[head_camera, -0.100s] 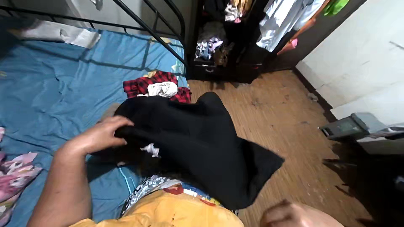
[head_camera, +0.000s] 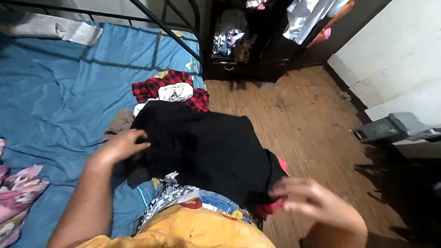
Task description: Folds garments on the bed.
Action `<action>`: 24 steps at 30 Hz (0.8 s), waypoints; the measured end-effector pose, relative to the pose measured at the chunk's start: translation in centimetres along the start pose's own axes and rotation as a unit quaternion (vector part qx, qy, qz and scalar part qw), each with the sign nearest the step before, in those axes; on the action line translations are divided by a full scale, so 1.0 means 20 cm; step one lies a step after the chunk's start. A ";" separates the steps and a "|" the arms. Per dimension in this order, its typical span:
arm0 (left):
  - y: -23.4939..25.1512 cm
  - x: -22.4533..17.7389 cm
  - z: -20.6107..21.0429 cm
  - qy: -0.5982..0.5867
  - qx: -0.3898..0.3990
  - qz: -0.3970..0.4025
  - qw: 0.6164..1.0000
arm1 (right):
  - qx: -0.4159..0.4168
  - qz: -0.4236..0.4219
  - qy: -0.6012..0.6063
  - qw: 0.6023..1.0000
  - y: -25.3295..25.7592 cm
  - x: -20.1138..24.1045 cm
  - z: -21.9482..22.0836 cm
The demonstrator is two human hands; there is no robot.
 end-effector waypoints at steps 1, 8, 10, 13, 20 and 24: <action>0.07 -0.05 0.02 0.003 -0.045 0.029 0.999 | -0.022 0.022 0.006 0.999 0.08 -0.07 -0.03; 0.80 -0.40 0.35 0.021 -0.089 0.189 0.978 | 0.039 0.203 0.102 0.973 0.88 -0.51 0.04; 0.95 -0.36 0.39 0.073 -0.074 0.107 0.989 | 0.053 0.243 0.066 0.966 1.03 -0.65 0.13; 0.94 -0.27 0.26 0.063 -0.157 0.027 0.985 | 0.041 0.297 -0.022 0.954 1.09 -0.86 0.24; 0.39 0.35 0.32 -0.059 -0.247 -0.209 0.944 | 0.099 0.456 -0.017 0.884 0.85 -1.18 0.32; 0.24 0.47 0.41 -0.113 -0.278 -0.193 0.934 | 0.078 0.424 -0.006 0.902 0.90 -1.18 0.31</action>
Point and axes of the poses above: each hand's wrist, its own y-axis towards the middle knuckle, its own z-axis out of the palm, x = y × z, the point moved 2 cm from there along y, towards the middle knuckle, and after that the axes turned 2 degrees about z, right-handed, at the moved point
